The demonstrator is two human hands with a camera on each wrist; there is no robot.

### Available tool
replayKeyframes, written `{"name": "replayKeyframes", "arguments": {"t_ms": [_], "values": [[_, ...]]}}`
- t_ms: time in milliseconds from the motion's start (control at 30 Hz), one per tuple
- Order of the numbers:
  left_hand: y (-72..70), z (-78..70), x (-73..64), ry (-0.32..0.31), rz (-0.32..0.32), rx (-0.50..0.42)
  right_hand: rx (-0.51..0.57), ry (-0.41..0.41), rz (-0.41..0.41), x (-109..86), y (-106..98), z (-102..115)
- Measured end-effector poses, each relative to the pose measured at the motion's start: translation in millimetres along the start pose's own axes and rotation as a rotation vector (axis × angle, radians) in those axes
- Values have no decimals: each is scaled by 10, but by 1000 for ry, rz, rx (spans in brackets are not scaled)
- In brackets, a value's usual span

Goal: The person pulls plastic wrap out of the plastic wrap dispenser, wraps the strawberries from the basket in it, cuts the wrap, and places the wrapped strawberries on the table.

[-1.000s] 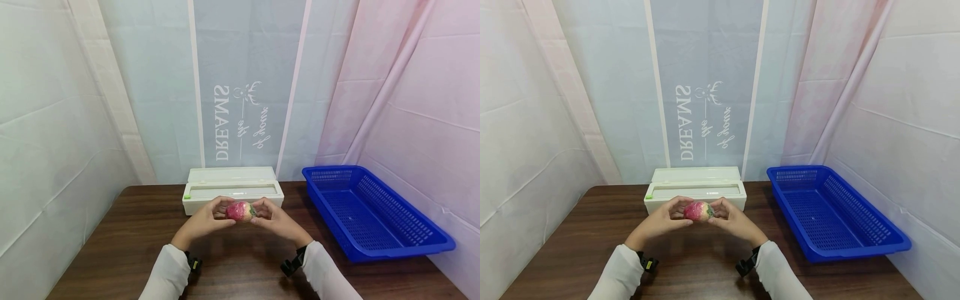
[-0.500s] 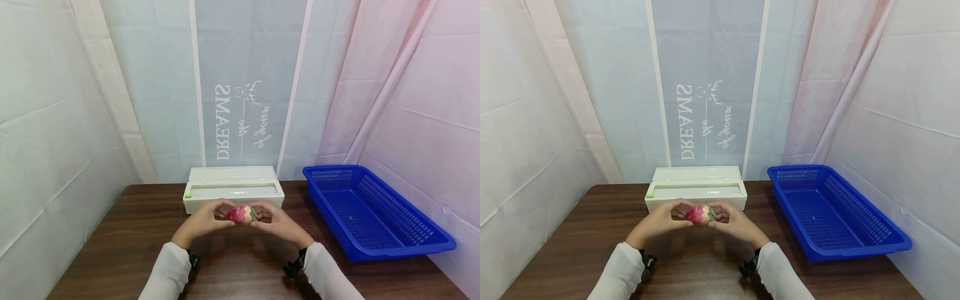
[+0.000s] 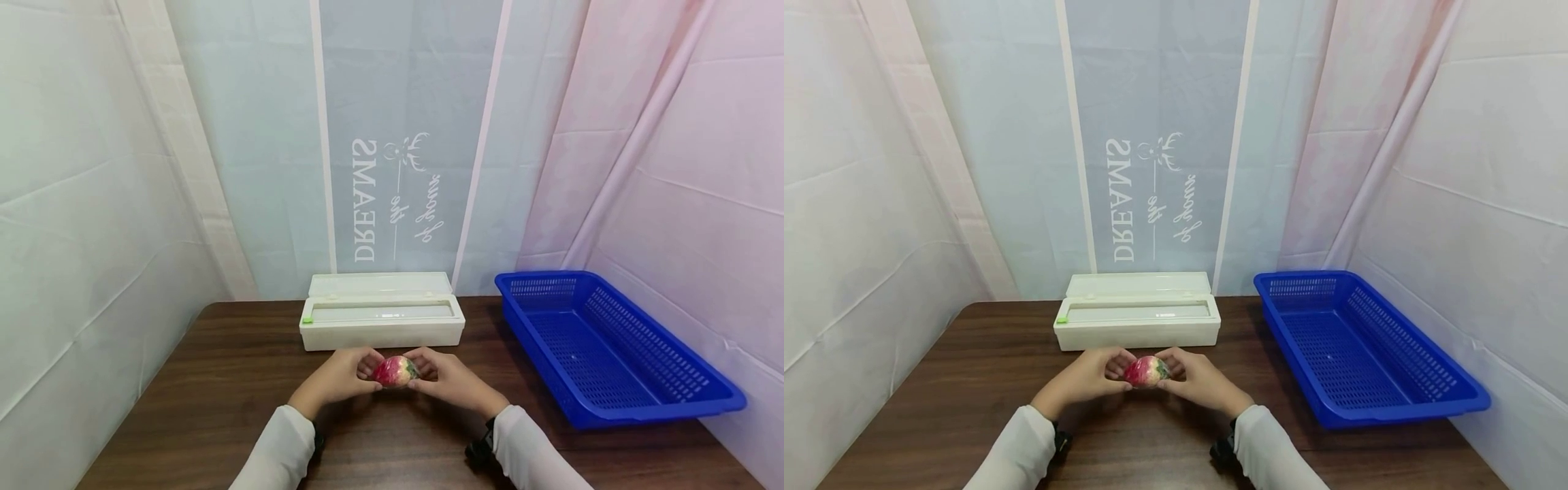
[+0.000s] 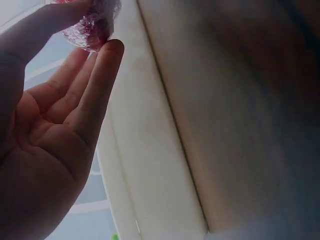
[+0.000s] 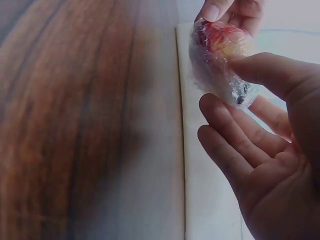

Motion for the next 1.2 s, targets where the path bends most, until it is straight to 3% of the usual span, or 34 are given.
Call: {"name": "replayKeyframes", "arguments": {"t_ms": [367, 1200], "values": [[102, 33, 11, -58, 41, 50, -76, 0, 33, 24, 82, -324], [99, -12, -8, -83, 79, 46, -82, -17, 74, 18, 109, -305]]}}
Point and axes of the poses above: each hand's wrist, its own x-axis towards the middle knuckle, its own y-axis out of the palm, z = x × y, the point moved 1 cm from there along x, towards the middle knuckle, and after that the axes turned 3 degrees about y, right-handed, at the moved point
